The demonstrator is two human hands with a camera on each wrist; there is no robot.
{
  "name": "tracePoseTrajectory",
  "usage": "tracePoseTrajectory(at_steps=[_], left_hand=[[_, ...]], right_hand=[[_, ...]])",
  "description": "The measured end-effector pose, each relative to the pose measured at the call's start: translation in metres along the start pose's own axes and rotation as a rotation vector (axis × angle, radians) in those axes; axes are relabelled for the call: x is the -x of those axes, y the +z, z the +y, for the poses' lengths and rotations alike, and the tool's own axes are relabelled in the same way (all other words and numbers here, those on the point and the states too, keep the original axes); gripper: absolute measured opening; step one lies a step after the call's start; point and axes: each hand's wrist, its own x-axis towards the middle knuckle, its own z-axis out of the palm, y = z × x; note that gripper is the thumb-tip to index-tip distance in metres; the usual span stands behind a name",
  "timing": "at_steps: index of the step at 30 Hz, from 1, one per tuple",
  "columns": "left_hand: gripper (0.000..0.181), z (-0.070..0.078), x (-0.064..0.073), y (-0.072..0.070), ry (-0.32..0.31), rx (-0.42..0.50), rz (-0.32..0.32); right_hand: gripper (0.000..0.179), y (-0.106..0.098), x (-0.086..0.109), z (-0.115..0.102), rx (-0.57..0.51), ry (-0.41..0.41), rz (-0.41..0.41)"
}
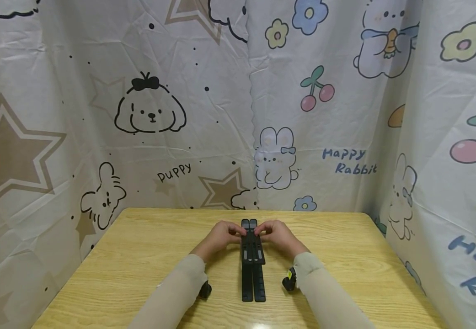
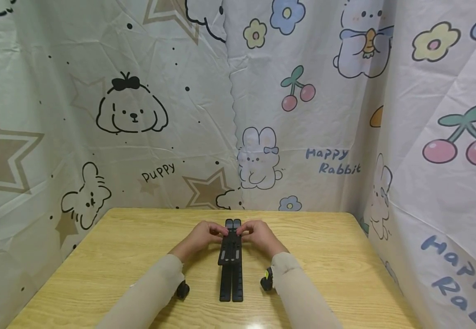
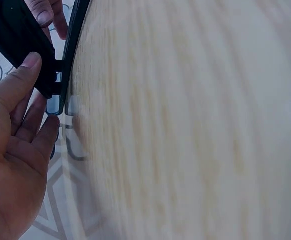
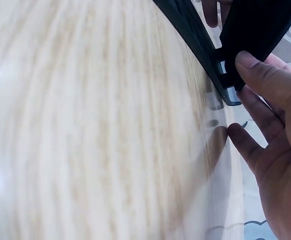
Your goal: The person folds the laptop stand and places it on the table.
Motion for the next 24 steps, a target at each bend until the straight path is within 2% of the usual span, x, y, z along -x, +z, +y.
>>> tracePoseTrajectory(at_steps=[12, 18, 24], left_hand=[[0.019, 0.0048, 0.0026, 0.0015, 0.031, -0.060, -0.031], [0.020, 0.0026, 0.0029, 0.0043, 0.033, -0.066, -0.037], [0.022, 0.0019, 0.0004, 0.0066, 0.042, -0.111, -0.048]], right_hand=[[0.019, 0.0027, 0.0006, 0.0042, 0.013, -0.050, -0.044], [0.023, 0.0039, 0.0000, 0.0056, 0.030, -0.035, -0.056], [0.023, 0.0050, 0.0007, 0.0036, 0.071, -0.069, -0.074]])
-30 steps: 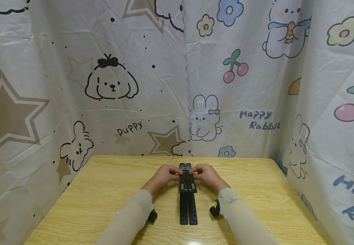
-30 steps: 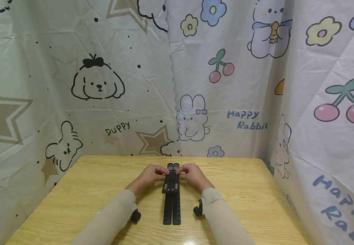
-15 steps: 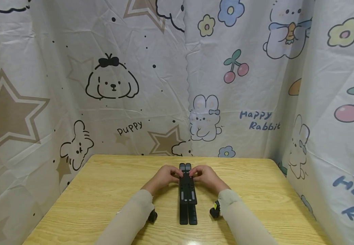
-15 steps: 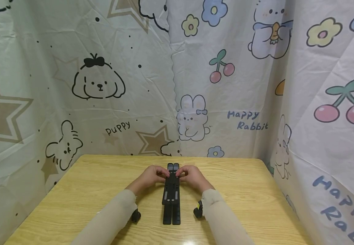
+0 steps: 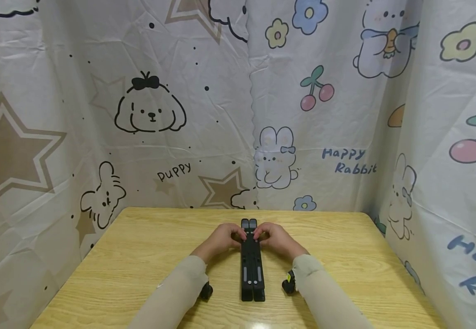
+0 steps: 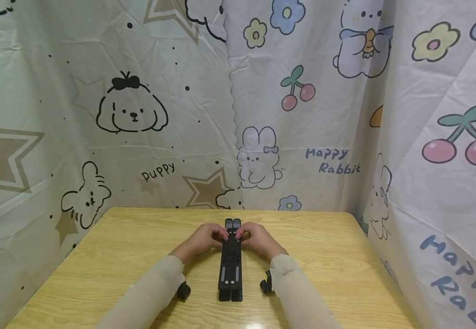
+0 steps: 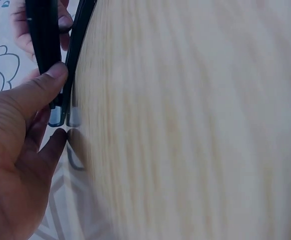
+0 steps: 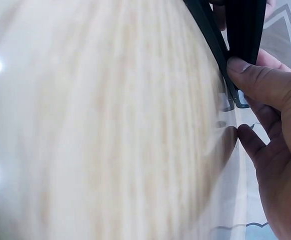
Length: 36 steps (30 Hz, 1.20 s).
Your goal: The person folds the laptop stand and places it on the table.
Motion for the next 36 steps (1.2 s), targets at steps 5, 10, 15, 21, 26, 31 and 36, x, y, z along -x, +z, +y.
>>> tracePoseTrajectory(at_steps=[5, 10, 15, 21, 26, 31, 36], left_hand=[[0.024, 0.0014, -0.0002, 0.0008, -0.019, -0.017, -0.001], [0.024, 0.0016, 0.0013, 0.0008, -0.028, -0.012, -0.008], [0.023, 0.0003, 0.0010, 0.0001, -0.020, -0.014, -0.022], [0.022, 0.0013, 0.0012, -0.0012, -0.015, -0.044, -0.048], [0.022, 0.0025, -0.0002, -0.0027, -0.011, -0.073, -0.060], [0.022, 0.0044, -0.0007, -0.0035, -0.011, -0.111, -0.076], [0.022, 0.0078, 0.0001, -0.0047, 0.025, -0.233, -0.115]], right_hand=[[0.024, 0.0004, 0.0004, -0.0025, 0.023, -0.017, -0.010], [0.024, -0.0001, 0.0020, -0.0026, 0.040, -0.015, -0.034], [0.024, -0.0022, 0.0038, -0.0031, 0.054, -0.019, -0.058], [0.024, -0.0033, 0.0041, -0.0030, 0.092, -0.040, -0.086], [0.025, -0.0044, 0.0046, -0.0025, 0.113, -0.048, -0.096], [0.025, -0.0060, 0.0060, -0.0052, 0.140, -0.080, -0.110], [0.024, -0.0062, 0.0087, -0.0089, 0.259, -0.151, -0.120]])
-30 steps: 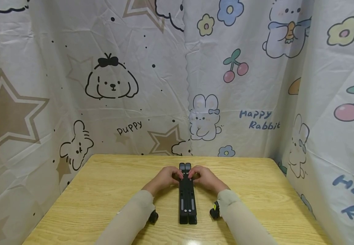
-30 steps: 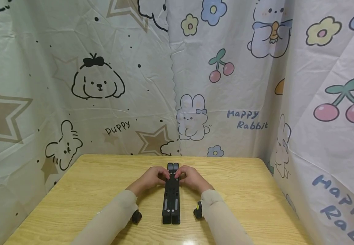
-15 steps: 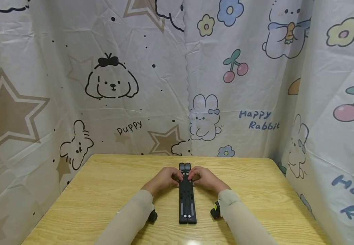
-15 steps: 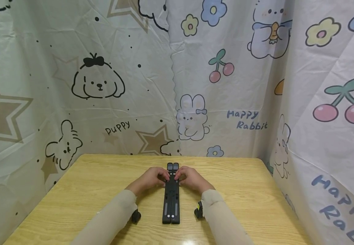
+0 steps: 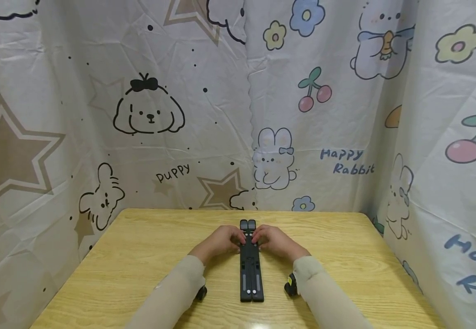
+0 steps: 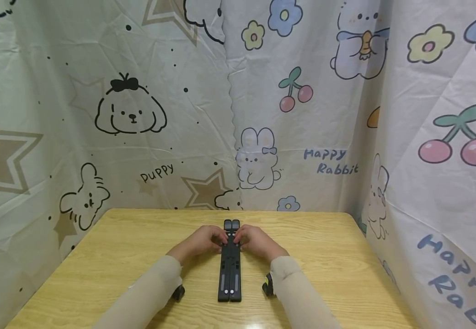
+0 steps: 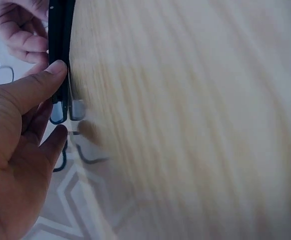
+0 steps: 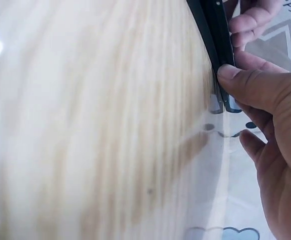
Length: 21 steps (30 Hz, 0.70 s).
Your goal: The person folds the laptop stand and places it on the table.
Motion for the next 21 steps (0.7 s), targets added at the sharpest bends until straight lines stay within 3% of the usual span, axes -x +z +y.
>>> tracePoseTrajectory(at_steps=[6, 11, 15, 21], left_hand=[[0.025, 0.013, 0.004, -0.004, 0.062, -0.148, -0.071], [0.025, 0.023, 0.007, -0.004, 0.074, -0.257, -0.107], [0.023, 0.024, 0.012, -0.001, 0.106, -0.311, -0.087], [0.019, 0.027, 0.023, 0.001, 0.126, -0.305, -0.020]], right_hand=[[0.025, 0.000, 0.004, -0.004, 0.153, -0.051, -0.009], [0.023, 0.000, 0.008, -0.008, 0.280, -0.074, -0.014], [0.020, 0.000, 0.014, -0.012, 0.370, -0.086, -0.006], [0.018, -0.003, 0.026, -0.022, 0.397, -0.069, 0.036]])
